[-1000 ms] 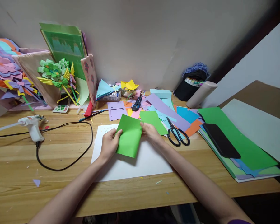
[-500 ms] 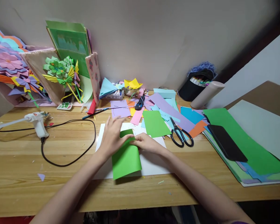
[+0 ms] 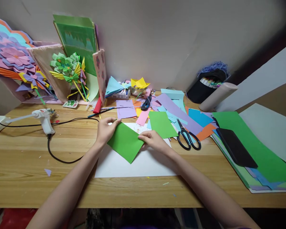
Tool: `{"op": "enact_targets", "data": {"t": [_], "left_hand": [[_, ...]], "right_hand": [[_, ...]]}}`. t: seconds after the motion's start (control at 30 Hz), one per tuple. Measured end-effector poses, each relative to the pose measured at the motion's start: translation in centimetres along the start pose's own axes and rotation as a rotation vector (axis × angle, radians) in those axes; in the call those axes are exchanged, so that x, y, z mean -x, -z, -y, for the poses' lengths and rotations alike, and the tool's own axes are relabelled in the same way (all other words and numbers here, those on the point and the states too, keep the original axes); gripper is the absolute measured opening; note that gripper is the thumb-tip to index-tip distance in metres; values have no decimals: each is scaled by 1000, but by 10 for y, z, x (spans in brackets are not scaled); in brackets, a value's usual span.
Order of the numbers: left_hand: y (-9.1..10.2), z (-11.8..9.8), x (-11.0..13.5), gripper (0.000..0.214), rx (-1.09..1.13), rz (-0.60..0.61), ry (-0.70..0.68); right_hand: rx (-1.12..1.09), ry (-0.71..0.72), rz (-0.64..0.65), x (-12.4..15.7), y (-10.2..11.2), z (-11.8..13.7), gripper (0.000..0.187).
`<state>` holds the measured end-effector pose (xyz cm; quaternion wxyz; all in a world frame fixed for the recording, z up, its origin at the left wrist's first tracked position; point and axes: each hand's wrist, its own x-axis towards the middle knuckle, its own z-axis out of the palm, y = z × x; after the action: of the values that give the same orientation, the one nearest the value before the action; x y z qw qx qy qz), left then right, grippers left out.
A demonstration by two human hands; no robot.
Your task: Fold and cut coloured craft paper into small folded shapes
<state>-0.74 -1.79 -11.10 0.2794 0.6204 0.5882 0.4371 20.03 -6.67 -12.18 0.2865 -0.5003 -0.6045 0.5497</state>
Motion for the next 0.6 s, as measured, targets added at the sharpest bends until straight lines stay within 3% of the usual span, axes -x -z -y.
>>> {"op": "enact_targets", "data": {"t": [0.2, 0.3, 0.37, 0.43, 0.6], "left_hand": [[-1, 9, 0, 31, 149, 83, 87], [-2, 7, 2, 31, 219, 284, 145], [-5, 3, 6, 30, 225, 451, 118], [-8, -3, 13, 28, 193, 543, 59], [-18, -17, 31, 22, 13, 433, -136]], "right_hand": [[-108, 60, -328, -7, 22, -7, 30], [-119, 61, -442, -6, 34, -9, 31], [-75, 73, -462, -4, 39, -8, 32], [-26, 107, -444, -2, 39, -7, 31], [259, 345, -421, 4, 26, 2, 17]]}}
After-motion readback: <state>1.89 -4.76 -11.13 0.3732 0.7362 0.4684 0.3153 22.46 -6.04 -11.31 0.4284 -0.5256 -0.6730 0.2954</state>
